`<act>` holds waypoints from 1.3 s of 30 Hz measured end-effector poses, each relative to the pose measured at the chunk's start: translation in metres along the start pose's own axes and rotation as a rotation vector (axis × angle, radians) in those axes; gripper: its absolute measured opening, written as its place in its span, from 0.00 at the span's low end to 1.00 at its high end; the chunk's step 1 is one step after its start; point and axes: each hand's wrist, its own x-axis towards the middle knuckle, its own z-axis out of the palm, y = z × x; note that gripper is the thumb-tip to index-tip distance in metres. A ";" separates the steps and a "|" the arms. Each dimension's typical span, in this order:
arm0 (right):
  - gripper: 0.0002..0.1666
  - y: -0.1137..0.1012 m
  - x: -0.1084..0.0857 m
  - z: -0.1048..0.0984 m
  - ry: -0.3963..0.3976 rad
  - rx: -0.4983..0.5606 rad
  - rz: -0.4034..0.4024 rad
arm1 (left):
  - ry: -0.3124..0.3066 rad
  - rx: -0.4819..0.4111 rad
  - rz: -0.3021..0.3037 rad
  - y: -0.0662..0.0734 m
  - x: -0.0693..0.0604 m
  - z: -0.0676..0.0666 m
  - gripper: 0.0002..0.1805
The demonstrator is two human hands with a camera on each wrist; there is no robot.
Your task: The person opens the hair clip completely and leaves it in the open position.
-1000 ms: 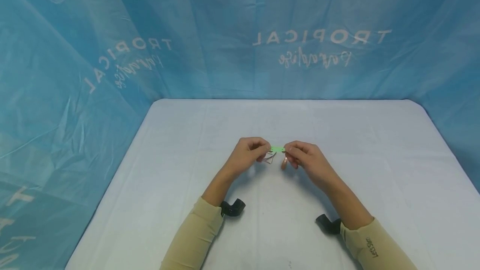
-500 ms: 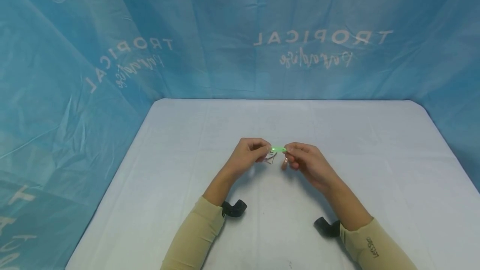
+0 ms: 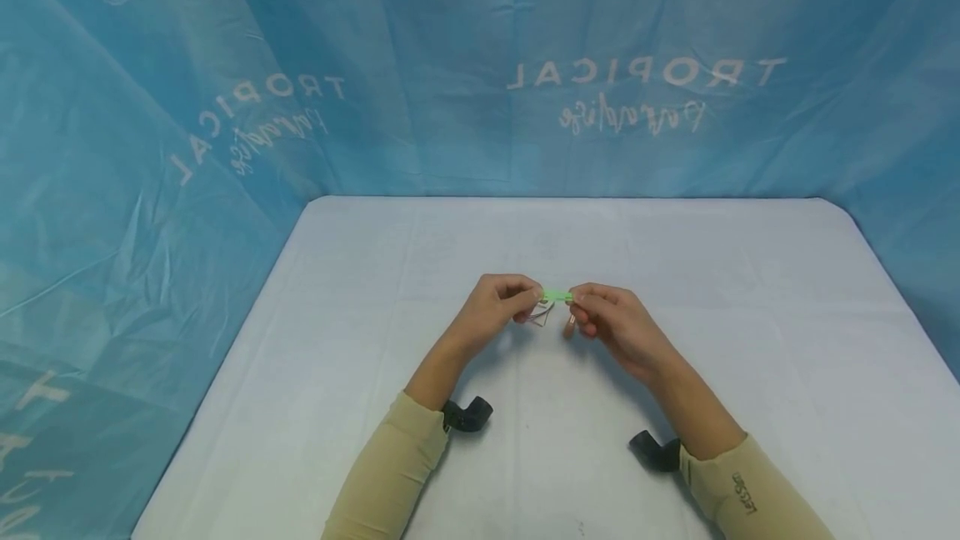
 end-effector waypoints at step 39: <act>0.23 -0.002 0.000 -0.004 0.081 -0.219 -0.009 | -0.091 0.602 -0.098 -0.008 0.001 -0.016 0.06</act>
